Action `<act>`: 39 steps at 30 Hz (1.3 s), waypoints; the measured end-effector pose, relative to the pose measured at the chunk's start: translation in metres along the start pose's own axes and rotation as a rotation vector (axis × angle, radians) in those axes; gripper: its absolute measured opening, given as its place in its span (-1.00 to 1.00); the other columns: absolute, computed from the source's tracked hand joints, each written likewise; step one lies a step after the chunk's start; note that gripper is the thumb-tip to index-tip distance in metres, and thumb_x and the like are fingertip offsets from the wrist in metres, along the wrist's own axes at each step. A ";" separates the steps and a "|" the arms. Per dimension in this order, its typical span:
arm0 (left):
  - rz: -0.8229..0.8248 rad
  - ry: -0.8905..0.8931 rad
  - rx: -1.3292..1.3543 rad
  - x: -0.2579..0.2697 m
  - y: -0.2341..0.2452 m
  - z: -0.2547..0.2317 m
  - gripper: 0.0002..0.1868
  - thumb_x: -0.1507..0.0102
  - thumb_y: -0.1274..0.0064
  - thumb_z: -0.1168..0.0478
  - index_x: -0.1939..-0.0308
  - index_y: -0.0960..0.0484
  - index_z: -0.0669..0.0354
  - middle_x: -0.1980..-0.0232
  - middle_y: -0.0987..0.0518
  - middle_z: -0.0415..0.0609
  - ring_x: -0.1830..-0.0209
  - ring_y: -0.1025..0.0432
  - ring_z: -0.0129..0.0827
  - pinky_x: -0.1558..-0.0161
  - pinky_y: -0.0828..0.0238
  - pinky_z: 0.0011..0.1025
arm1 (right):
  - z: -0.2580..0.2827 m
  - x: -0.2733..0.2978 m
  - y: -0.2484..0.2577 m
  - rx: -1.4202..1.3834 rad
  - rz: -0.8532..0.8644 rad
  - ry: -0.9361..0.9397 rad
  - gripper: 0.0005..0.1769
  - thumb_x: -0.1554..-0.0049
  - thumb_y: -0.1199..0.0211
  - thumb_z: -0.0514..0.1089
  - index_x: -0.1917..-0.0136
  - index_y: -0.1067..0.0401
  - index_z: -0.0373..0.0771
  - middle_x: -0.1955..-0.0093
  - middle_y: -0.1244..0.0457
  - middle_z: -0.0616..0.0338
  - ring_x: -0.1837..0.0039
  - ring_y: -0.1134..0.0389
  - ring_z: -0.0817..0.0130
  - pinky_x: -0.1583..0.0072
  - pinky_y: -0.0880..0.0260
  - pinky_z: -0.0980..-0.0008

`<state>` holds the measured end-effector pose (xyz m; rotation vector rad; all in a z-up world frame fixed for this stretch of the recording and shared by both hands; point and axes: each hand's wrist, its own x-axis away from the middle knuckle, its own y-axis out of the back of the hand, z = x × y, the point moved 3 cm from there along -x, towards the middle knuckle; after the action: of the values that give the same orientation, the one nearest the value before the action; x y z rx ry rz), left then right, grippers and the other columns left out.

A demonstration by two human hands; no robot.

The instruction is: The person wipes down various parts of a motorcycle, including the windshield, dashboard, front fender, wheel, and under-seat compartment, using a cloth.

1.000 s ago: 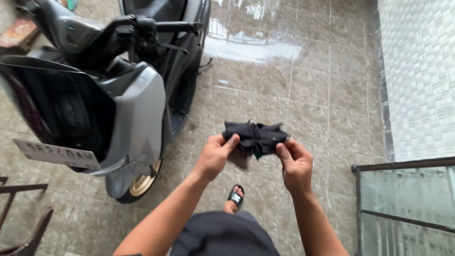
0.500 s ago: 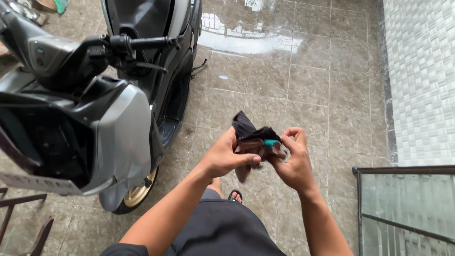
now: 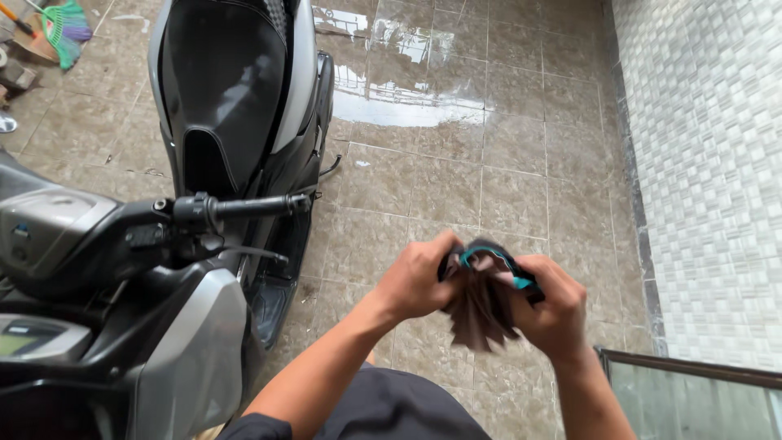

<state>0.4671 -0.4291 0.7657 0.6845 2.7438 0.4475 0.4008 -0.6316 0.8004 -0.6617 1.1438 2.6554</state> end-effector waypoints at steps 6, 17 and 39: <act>-0.005 0.083 0.385 -0.046 0.012 0.019 -0.63 -0.26 0.00 0.33 -0.15 -0.40 0.20 0.23 -0.65 0.03 0.29 -0.57 -0.34 0.27 -0.49 -0.35 | -0.003 -0.026 -0.021 -0.378 0.065 0.163 -0.72 0.00 -0.35 -0.31 -0.03 -0.51 -0.23 -0.14 -0.37 -0.05 -0.13 -0.44 0.10 -0.23 -0.42 0.30; 0.049 0.207 0.469 -0.099 0.030 0.056 -0.41 -0.14 -0.18 0.25 -0.21 -0.33 0.23 0.07 -0.54 0.08 0.05 -0.46 -0.40 0.00 -0.41 -0.35 | -0.105 -0.146 -0.081 0.018 0.523 0.234 -0.69 0.08 -0.33 -0.33 0.03 -0.42 -0.19 0.10 -0.36 0.07 0.06 -0.45 0.02 0.09 -0.44 0.20; -0.655 0.134 -0.404 -0.257 -0.072 0.117 -0.16 -0.04 -0.08 0.34 -0.38 -0.10 0.31 -0.51 -0.16 0.26 -0.61 0.19 0.17 -0.38 0.63 0.16 | -0.225 -0.270 -0.093 -0.809 1.080 -0.376 -0.02 0.23 -0.43 -0.35 -0.43 -0.13 -0.17 -0.02 -0.31 0.11 0.02 -0.40 0.23 0.05 -0.45 0.17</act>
<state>0.6953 -0.5895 0.6813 -0.3460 2.6590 0.8590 0.7442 -0.7265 0.7294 0.6123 0.2453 3.8924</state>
